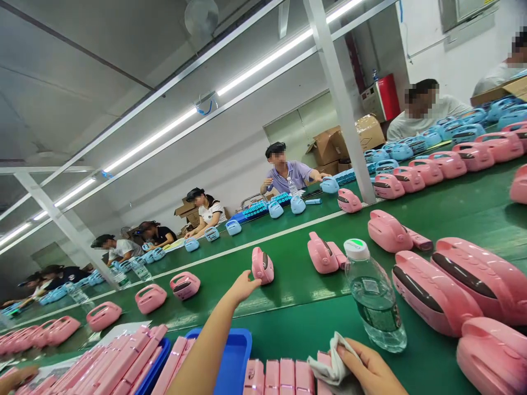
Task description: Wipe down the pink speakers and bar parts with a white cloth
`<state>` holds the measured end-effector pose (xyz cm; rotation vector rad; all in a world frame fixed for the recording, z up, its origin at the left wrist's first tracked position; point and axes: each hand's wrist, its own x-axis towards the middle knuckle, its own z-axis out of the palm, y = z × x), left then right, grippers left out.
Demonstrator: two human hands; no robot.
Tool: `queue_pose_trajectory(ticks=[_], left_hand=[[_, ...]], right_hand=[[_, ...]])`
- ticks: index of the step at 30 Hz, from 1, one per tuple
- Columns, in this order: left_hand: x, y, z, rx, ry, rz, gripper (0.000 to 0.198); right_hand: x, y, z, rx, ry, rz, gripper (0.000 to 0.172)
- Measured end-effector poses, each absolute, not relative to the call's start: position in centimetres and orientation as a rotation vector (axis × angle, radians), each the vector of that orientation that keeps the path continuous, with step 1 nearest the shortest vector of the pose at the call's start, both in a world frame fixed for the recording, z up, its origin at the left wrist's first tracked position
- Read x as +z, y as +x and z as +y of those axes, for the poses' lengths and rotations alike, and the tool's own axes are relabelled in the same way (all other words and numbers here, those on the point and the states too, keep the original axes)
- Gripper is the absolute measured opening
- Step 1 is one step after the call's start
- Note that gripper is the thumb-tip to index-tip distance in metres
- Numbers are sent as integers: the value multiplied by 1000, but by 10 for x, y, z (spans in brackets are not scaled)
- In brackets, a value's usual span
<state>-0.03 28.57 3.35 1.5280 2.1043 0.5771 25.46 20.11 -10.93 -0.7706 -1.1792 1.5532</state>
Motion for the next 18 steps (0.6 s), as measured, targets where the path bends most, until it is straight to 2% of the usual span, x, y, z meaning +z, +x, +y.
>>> queue_pose_trajectory(ticks=[5, 7, 9, 13, 18], left_hand=[[32, 7, 192, -22, 1605, 2037, 33], [26, 15, 161, -79, 1681, 2028, 26], [23, 20, 144, -33, 1757, 2039, 15], [40, 7, 149, 142, 1750, 2049, 27], [63, -21, 205, 483, 1858, 2255, 20]], right_hand=[[-102, 257, 197, 1586, -758, -1183, 40], [-101, 257, 196, 1577, -759, -1173, 39], [-101, 257, 195, 1570, -764, -1163, 39], [-102, 256, 196, 1585, -756, -1172, 40], [-102, 257, 197, 1603, -735, -1184, 37]])
